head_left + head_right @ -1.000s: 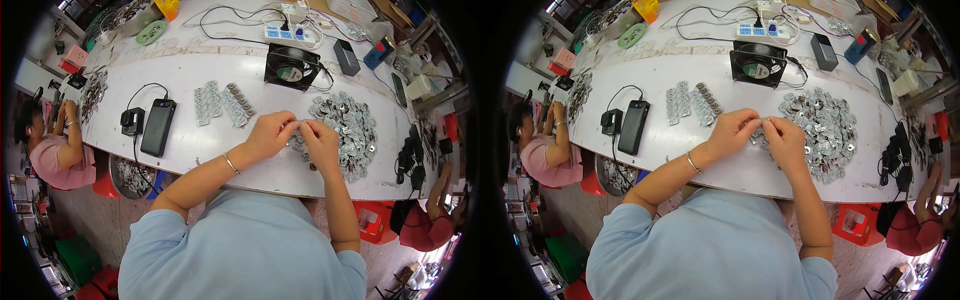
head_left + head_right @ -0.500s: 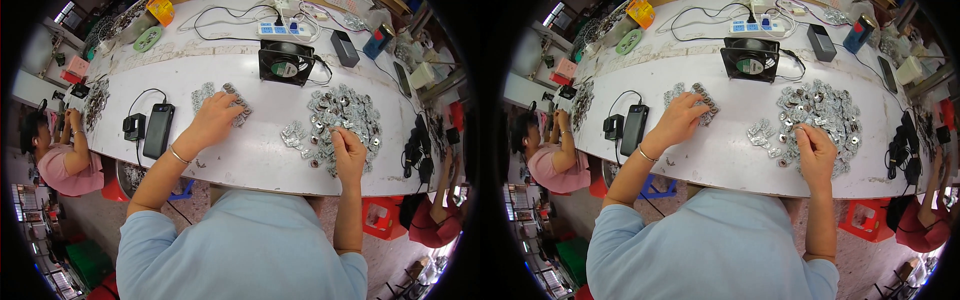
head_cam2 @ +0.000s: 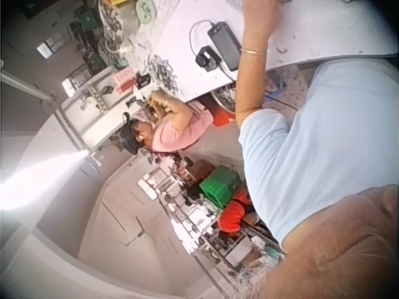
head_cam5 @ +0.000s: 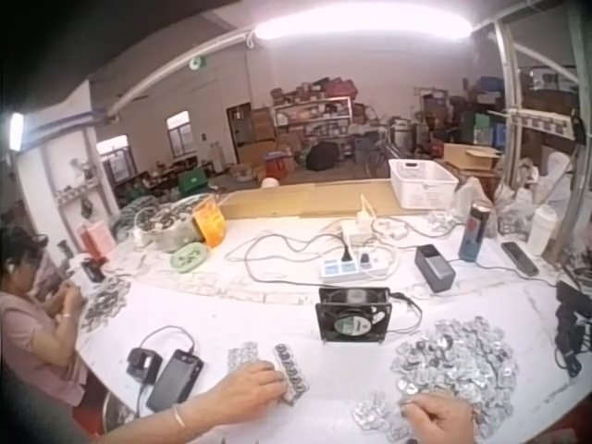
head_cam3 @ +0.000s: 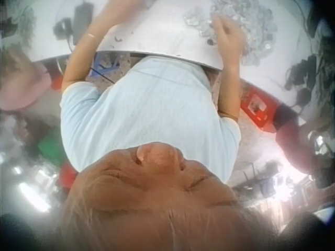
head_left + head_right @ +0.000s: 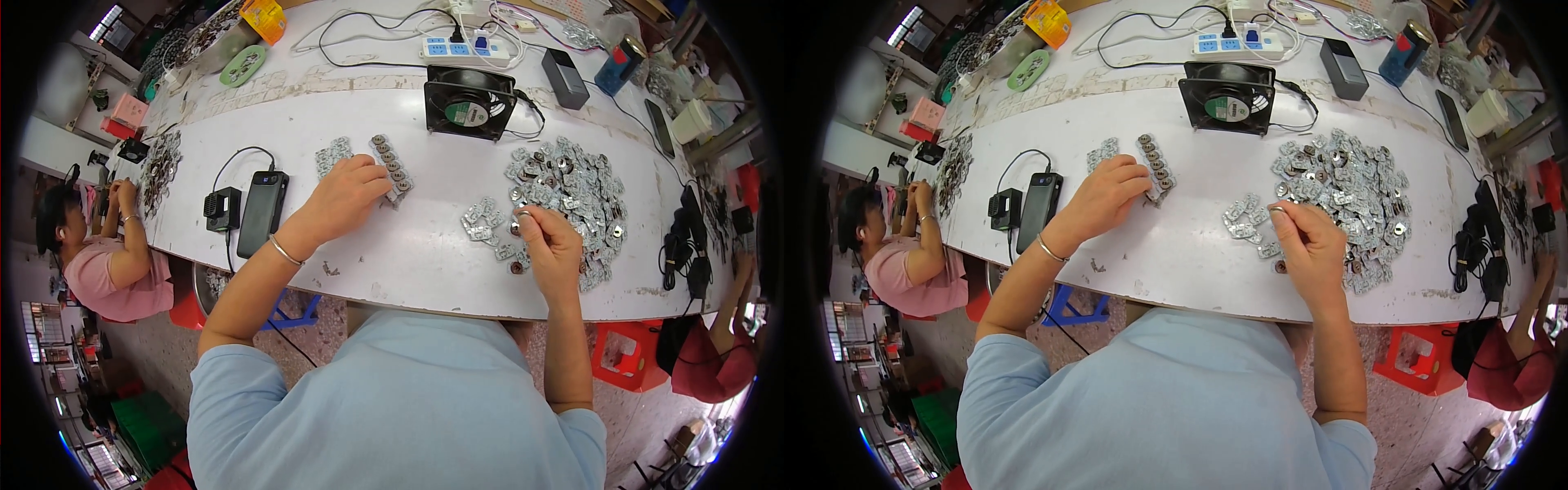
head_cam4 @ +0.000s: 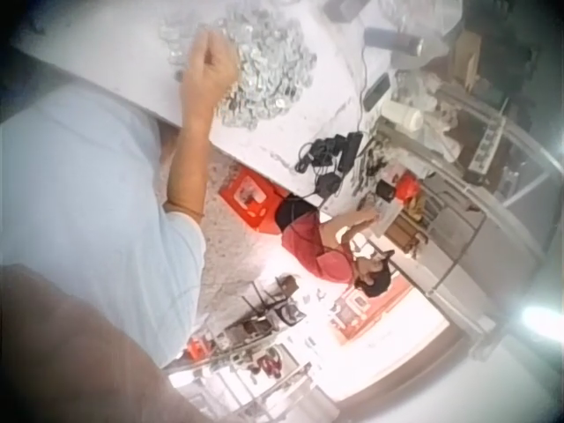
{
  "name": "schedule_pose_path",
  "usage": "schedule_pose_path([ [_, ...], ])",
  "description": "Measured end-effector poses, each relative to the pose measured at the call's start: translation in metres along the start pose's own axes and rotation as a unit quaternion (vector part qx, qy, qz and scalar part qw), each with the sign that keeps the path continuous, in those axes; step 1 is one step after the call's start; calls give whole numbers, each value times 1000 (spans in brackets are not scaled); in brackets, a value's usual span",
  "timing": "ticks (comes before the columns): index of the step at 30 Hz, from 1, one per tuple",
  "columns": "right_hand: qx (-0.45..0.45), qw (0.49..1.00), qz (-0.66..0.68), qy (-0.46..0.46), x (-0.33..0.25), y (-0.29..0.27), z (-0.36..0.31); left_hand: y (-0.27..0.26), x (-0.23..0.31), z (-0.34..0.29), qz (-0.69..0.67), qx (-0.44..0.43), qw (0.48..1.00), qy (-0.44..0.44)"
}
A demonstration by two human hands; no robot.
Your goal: Manually assemble small electronic or metal components onto a plastic strip on a workshop desk.
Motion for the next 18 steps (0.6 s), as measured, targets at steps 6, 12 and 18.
schedule_pose_path([
  [6, -74, 993, 67, 59, -16, 22, -9, -16, 7, -1, -169, 148, 970, -92],
  [12, -243, 722, 566, 316, -13, 55, -16, -17, 51, 4, -540, 173, 815, -116],
  [18, -251, 722, 571, 300, -13, 56, -14, -13, 67, 7, -512, 108, 852, -3],
])
Point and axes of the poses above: each hand's wrist, its own z-axis towards the middle knuckle, its own y-axis out of the palm, x = y × z, the point moved 1 cm from there along z, towards the middle knuckle, and after that the axes turned 2 degrees about x, right-handed, at the moved point
